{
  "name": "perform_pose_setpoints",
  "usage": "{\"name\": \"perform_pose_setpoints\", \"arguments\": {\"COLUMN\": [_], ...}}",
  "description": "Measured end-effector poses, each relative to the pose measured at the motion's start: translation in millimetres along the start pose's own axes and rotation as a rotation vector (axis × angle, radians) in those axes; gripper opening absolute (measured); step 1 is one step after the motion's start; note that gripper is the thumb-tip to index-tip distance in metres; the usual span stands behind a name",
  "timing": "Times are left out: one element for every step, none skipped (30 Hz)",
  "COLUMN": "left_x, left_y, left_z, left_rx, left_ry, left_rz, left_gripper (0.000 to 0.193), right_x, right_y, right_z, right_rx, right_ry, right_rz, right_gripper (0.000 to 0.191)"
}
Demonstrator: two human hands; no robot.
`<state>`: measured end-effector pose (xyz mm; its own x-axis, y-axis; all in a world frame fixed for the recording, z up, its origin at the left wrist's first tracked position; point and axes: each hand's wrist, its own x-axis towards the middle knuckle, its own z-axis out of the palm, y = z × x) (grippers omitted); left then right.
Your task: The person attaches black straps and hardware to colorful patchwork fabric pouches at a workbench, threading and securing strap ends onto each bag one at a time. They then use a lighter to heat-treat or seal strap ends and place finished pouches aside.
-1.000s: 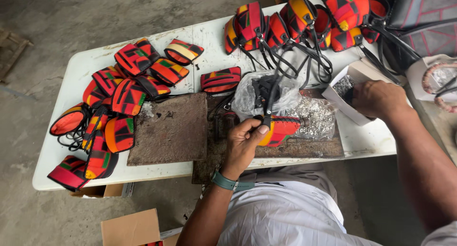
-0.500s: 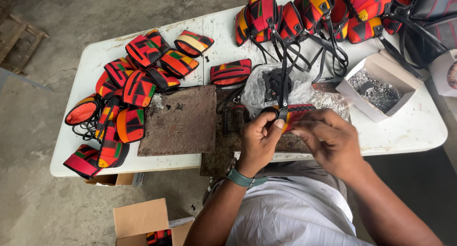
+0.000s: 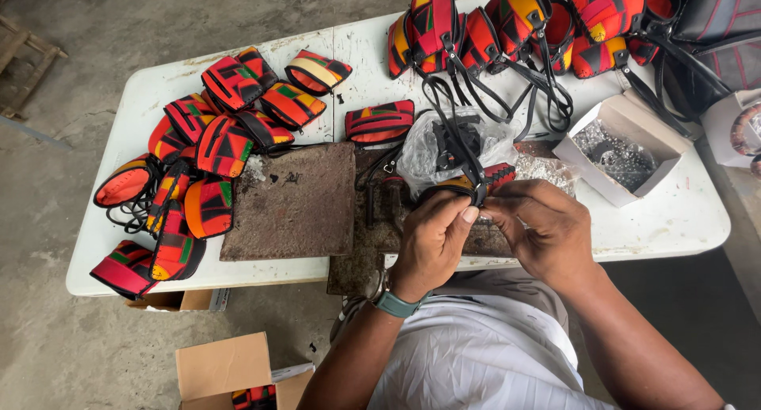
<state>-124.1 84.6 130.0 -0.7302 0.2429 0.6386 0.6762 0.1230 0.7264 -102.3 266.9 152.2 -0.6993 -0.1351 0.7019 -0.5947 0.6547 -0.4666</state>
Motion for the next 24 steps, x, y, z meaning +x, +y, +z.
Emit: {"name": "perform_pose_setpoints", "arguments": {"left_x": [0, 1, 1, 1, 2, 2, 2, 2, 2, 1, 1, 1, 1, 1, 0, 0, 0, 0, 0, -1, -1, -1, -2, -3], "left_y": [3, 6, 8, 10, 12, 13, 15, 16, 17, 18, 18, 19, 19, 19, 19, 19, 18, 18, 17, 16, 15, 13, 12, 11], "left_z": [-2, -4, -5, -7, -8, -8, -9, -10, -10, -11, -11, -12, -12, -12, -12, -11, -11, -11, -11, -11, -12, -12, -13, -14], "left_rx": [0.030, 0.059, 0.062, 0.065, 0.067, 0.062, 0.057, 0.053, 0.050, 0.048, 0.046, 0.049, 0.051, 0.052, 0.050, 0.048, 0.045, 0.035, 0.025, 0.014, 0.016, 0.020, 0.024, 0.020], "left_ry": [-0.021, -0.041, -0.053, -0.067, -0.078, -0.098, -0.119, -0.139, -0.133, -0.128, -0.122, -0.131, -0.140, -0.150, -0.157, -0.164, -0.171, -0.183, -0.195, -0.208, -0.228, -0.248, -0.270, -0.259], "left_rz": [0.013, 0.029, 0.035, 0.041, 0.050, 0.020, -0.009, -0.039, -0.013, 0.011, 0.037, 0.041, 0.044, 0.048, 0.054, 0.059, 0.063, 0.058, 0.054, 0.049, 0.052, 0.059, 0.059, 0.023], "left_gripper": [0.017, 0.017, 0.016, 0.015, 0.014, 0.014, 0.014, 0.014, 0.014, 0.013, 0.013, 0.013, 0.014, 0.014, 0.014, 0.014, 0.014, 0.014, 0.013, 0.013, 0.012, 0.012, 0.011, 0.011], "right_x": [-1, -2, -3, -3, -3, -2, -1, 1, 2, 4, 5, 6, 6, 5, 3, 1, -2, -5, -7, -9, -11, -12, -13, -15], "right_y": [1, 1, 1, 1, 0, -1, -2, -3, -3, -3, -3, -3, -1, 0, 1, 3, 5, 8, 11, 14, 18, 21, 23, 25], "right_z": [-1, -2, -4, -5, -6, -8, -9, -11, -12, -14, -16, -17, -18, -19, -19, -19, -19, -17, -15, -13, -11, -8, -5, -3], "right_rx": [0.040, 0.079, 0.118, 0.136, 0.152, 0.168, 0.151, 0.135, 0.118, 0.169, 0.221, 0.272, 0.250, 0.227, 0.204, 0.197, 0.189, 0.183, 0.266, 0.348, 0.430, 0.422, 0.417, 0.410], "right_ry": [-0.001, 0.000, -0.001, -0.004, -0.006, -0.009, -0.006, -0.004, -0.001, -0.004, -0.006, -0.009, -0.051, -0.093, -0.135, -0.134, -0.136, -0.138, -0.136, -0.134, -0.129, -0.131, -0.134, -0.141], "right_rz": [0.026, 0.049, 0.073, 0.093, 0.111, 0.128, 0.125, 0.121, 0.118, 0.118, 0.116, 0.115, 0.146, 0.177, 0.207, 0.259, 0.312, 0.363, 0.357, 0.353, 0.346, 0.302, 0.264, 0.228], "right_gripper": [0.018, 0.017, 0.017, 0.017, 0.017, 0.017, 0.020, 0.023, 0.026, 0.030, 0.033, 0.037, 0.040, 0.043, 0.045, 0.047, 0.049, 0.051, 0.050, 0.049, 0.048, 0.044, 0.041, 0.037]}}
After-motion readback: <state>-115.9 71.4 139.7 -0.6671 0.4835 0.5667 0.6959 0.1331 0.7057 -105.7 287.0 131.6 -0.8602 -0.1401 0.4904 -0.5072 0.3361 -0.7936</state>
